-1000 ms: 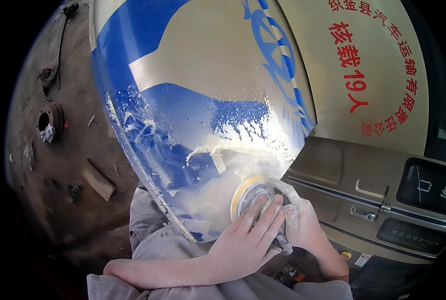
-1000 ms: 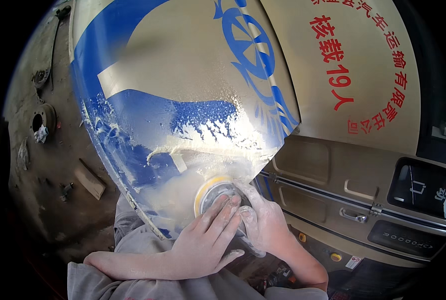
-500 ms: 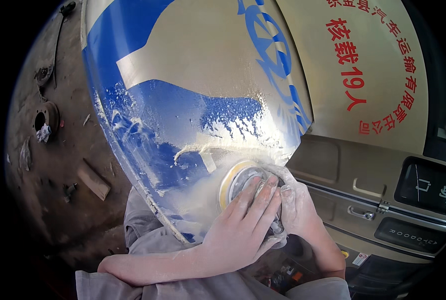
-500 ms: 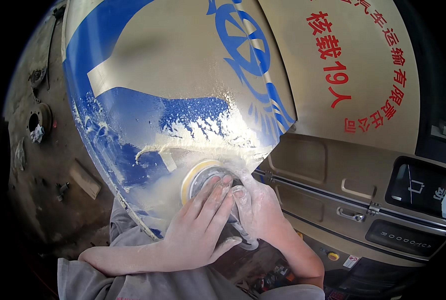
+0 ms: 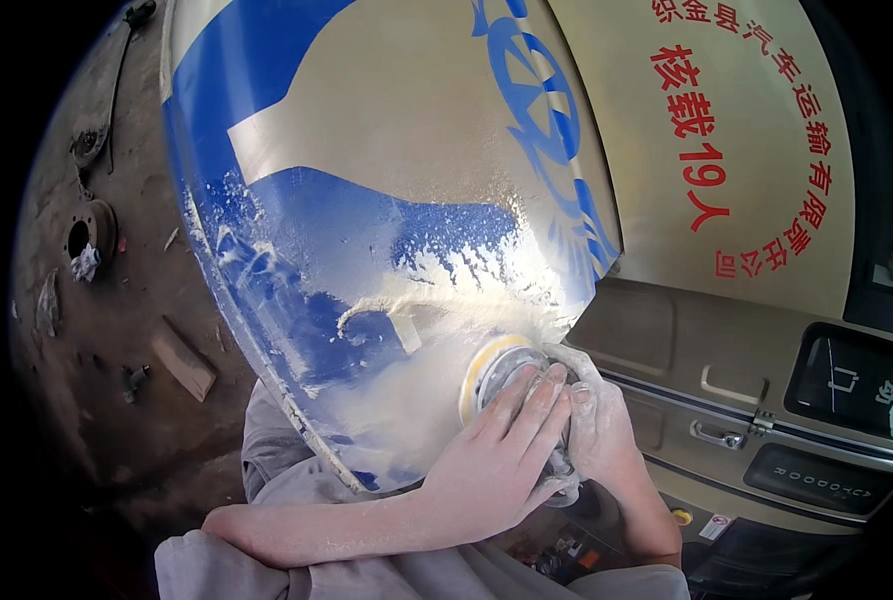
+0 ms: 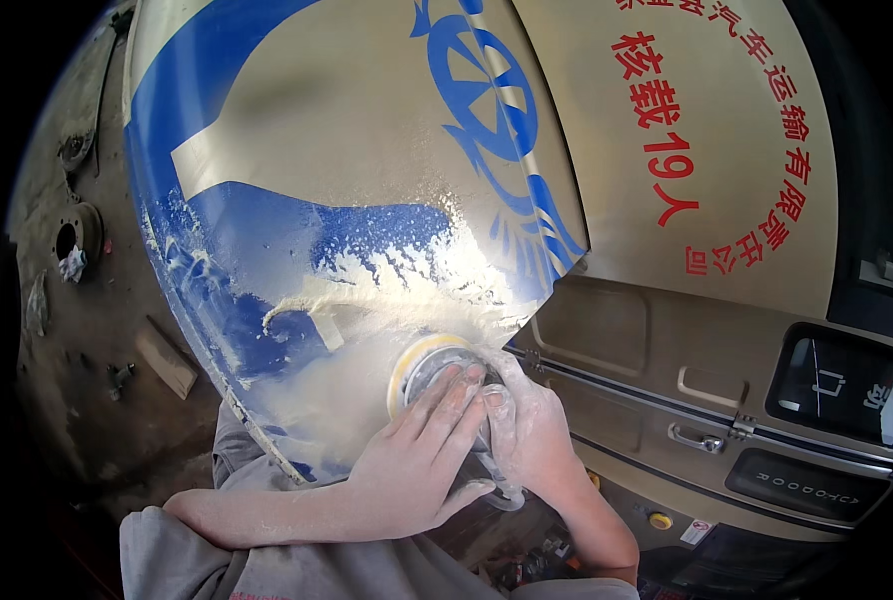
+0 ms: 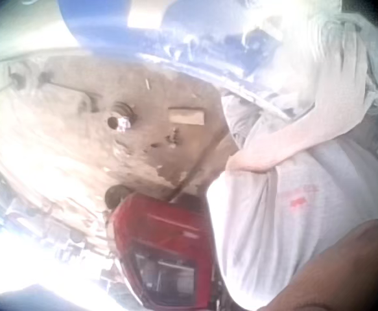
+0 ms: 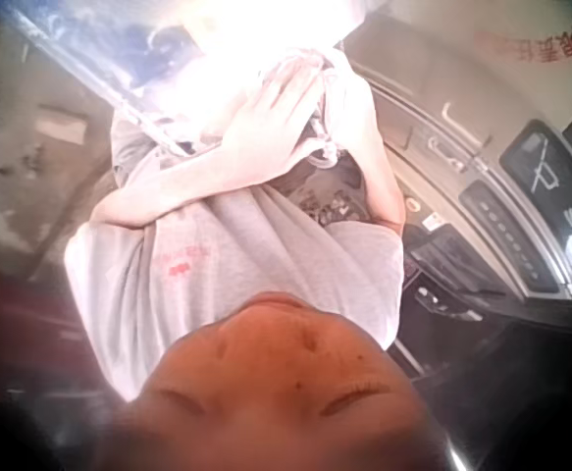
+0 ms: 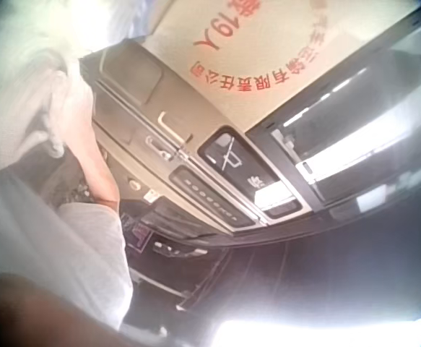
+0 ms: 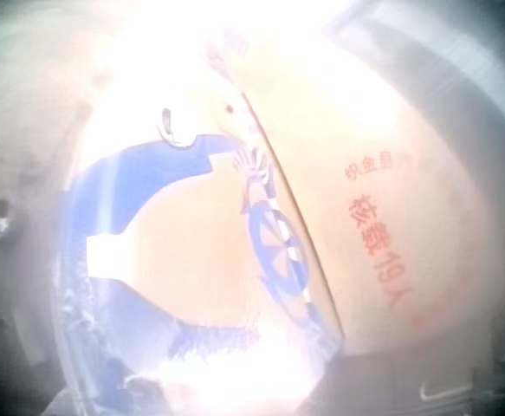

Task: The person uses an orbital sander to smooth a beige and blue vehicle panel. The person holds the panel steady with one hand while operating the sander with the other, moving it across the surface to remove material.

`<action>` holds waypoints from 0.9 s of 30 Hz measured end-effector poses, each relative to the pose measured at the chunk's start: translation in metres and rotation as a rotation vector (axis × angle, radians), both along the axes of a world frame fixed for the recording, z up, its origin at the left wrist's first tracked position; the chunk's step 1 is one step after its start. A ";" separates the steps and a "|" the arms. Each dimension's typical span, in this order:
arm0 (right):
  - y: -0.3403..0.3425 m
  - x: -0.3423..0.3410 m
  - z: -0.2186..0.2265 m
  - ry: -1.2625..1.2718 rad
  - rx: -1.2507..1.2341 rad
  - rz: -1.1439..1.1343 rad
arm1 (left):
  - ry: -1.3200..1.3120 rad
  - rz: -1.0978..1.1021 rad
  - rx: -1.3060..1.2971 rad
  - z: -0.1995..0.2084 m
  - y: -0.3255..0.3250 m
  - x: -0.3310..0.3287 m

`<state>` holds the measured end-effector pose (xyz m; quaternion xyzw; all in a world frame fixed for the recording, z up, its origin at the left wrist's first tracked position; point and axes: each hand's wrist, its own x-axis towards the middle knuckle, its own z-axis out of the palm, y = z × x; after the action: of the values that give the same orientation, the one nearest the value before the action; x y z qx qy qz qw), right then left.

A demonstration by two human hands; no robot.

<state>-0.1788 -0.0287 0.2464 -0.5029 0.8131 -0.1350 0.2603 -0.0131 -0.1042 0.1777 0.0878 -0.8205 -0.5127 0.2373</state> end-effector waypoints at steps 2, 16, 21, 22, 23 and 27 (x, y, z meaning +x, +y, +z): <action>-0.012 0.012 -0.002 0.000 -0.017 0.092 | -0.023 0.027 0.009 0.001 -0.003 0.018; -0.004 -0.007 0.000 -0.115 0.083 -0.191 | 0.011 -0.004 0.008 -0.007 -0.003 -0.011; -0.018 0.020 0.007 -0.024 0.115 0.024 | -0.019 0.031 0.001 -0.005 0.000 0.015; -0.019 0.013 0.006 -0.034 0.114 0.000 | -0.034 0.068 0.006 -0.002 -0.001 0.019; -0.018 0.005 0.003 -0.039 0.114 -0.022 | -0.013 0.052 0.002 -0.003 -0.001 0.012; -0.006 -0.002 0.003 -0.056 0.058 -0.094 | 0.026 -0.001 0.030 -0.005 0.003 -0.013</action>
<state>-0.1806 -0.0352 0.2497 -0.4522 0.8318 -0.1376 0.2908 -0.0259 -0.1016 0.1724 0.0844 -0.8095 -0.5260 0.2466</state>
